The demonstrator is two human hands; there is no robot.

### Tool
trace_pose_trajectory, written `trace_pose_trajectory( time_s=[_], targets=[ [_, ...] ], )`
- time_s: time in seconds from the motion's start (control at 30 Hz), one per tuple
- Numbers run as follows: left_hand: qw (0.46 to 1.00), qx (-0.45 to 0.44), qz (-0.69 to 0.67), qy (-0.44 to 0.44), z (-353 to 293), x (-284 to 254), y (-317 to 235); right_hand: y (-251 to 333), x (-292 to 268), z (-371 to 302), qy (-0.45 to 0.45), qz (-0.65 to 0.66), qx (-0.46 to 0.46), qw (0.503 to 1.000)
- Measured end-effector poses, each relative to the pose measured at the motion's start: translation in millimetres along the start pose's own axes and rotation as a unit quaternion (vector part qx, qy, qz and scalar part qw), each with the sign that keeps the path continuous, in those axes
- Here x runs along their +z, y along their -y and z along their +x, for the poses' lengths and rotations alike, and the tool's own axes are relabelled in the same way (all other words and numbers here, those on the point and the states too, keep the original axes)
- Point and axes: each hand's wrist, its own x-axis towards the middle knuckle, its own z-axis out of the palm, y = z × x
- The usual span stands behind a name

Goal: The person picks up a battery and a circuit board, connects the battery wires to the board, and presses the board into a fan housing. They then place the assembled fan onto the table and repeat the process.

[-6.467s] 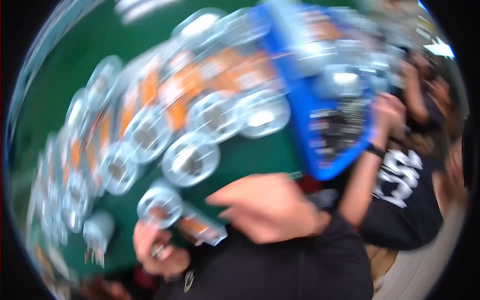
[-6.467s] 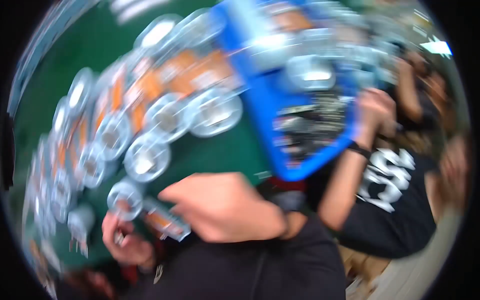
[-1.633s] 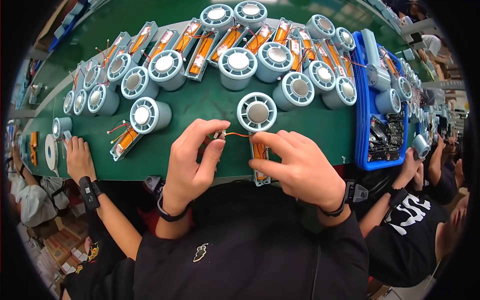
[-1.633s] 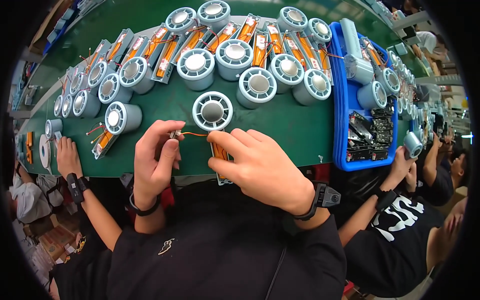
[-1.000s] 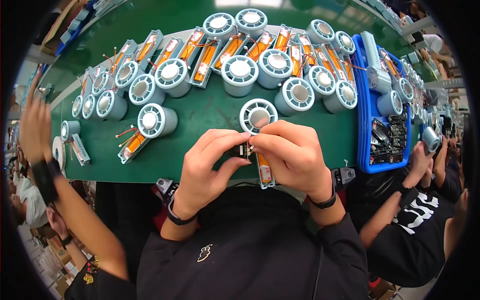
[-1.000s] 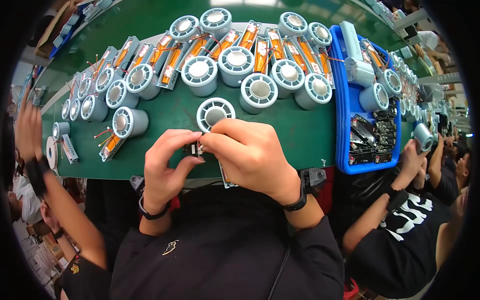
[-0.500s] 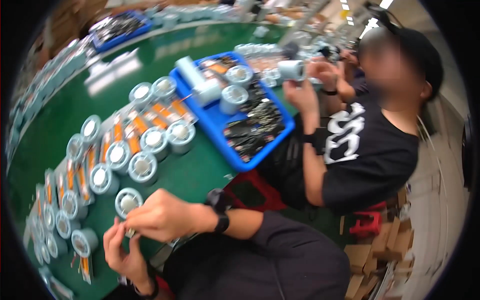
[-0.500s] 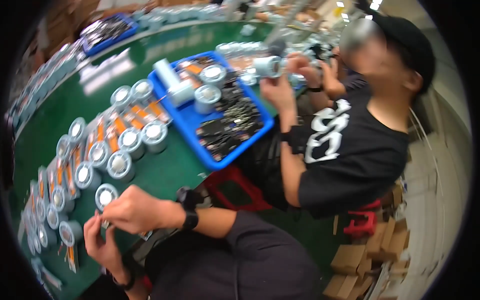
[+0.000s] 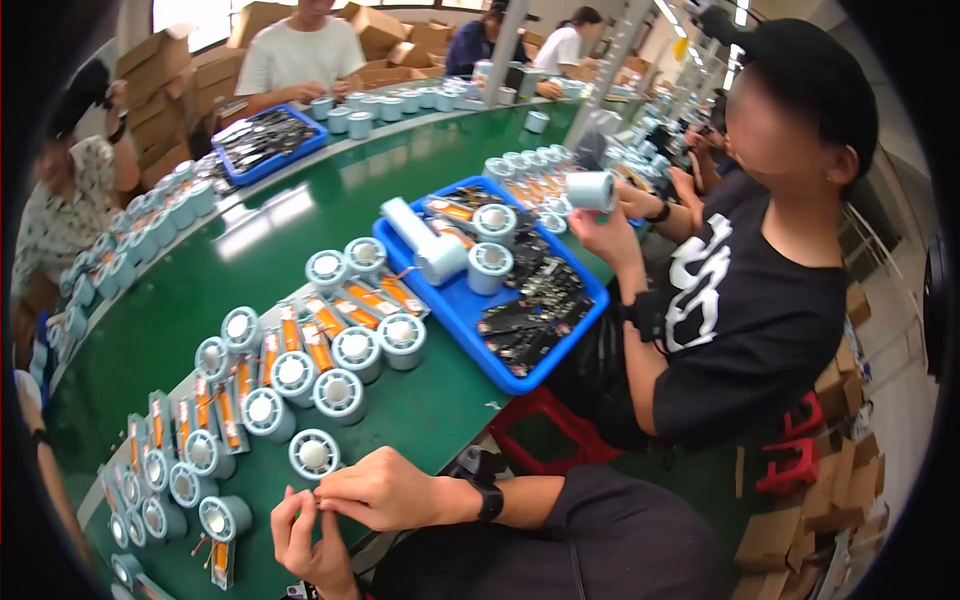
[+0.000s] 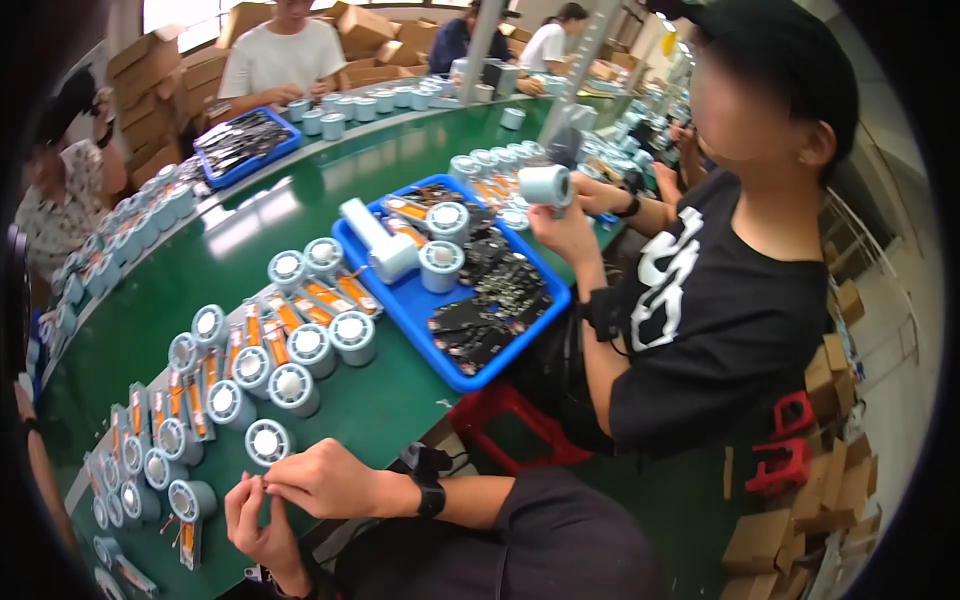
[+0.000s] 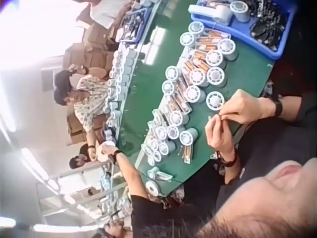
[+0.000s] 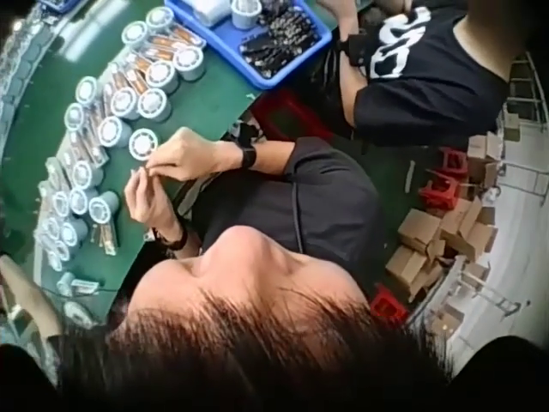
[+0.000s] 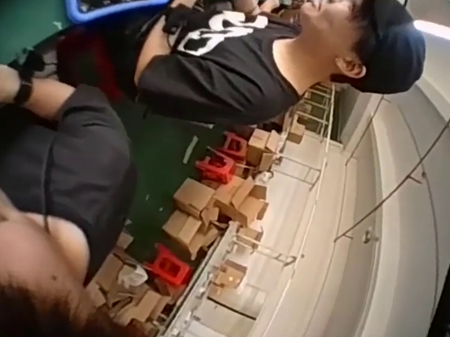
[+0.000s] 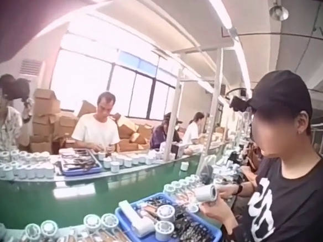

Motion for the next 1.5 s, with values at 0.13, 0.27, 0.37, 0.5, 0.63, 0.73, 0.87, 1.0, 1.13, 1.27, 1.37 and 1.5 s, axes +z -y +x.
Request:
trace_pose_trajectory(
  time_s=[0.13,0.27,0.37,0.5,0.63,0.73,0.87,1.0,1.13,1.27,1.37,1.5],
  targets=[
    [1.0,0.001,-0.006,0.007,3,-2,-3,6,-3,0,0.038,-0.004,0.026,0.999],
    [1.0,0.015,-0.002,0.022,5,-4,-2,7,-2,-4,0.057,-0.009,0.06,0.997],
    [1.0,0.001,0.014,0.023,1,-6,-2,16,0,-6,0.014,-0.015,0.059,0.998],
    [0.999,-0.037,0.03,0.008,3,-12,1,45,-10,-3,-0.016,-0.205,0.127,0.97],
    [0.998,-0.046,0.029,0.01,4,-17,-3,37,-27,-18,0.142,-0.21,0.235,0.938],
    [0.998,-0.05,0.031,0.029,6,-17,-3,28,-32,-18,0.137,-0.124,0.342,0.921],
    [0.996,-0.034,0.022,0.079,15,-15,-4,4,-27,-30,0.043,0.088,0.397,0.913],
    [0.988,-0.015,0.071,0.139,23,-28,-18,11,-25,-26,-0.018,0.082,0.306,0.948],
    [0.98,-0.022,0.068,0.186,24,-28,-13,-10,-23,-10,-0.034,0.032,0.167,0.985],
    [0.978,-0.029,-0.003,0.206,19,-20,-13,-6,-15,-16,-0.049,0.077,0.164,0.982],
    [0.981,-0.081,-0.011,0.177,16,-16,-17,-6,-16,-10,-0.031,0.158,0.24,0.957],
    [0.979,-0.103,-0.064,0.166,18,-13,-15,-10,-24,-1,0.017,0.165,0.202,0.965]
  ],
)
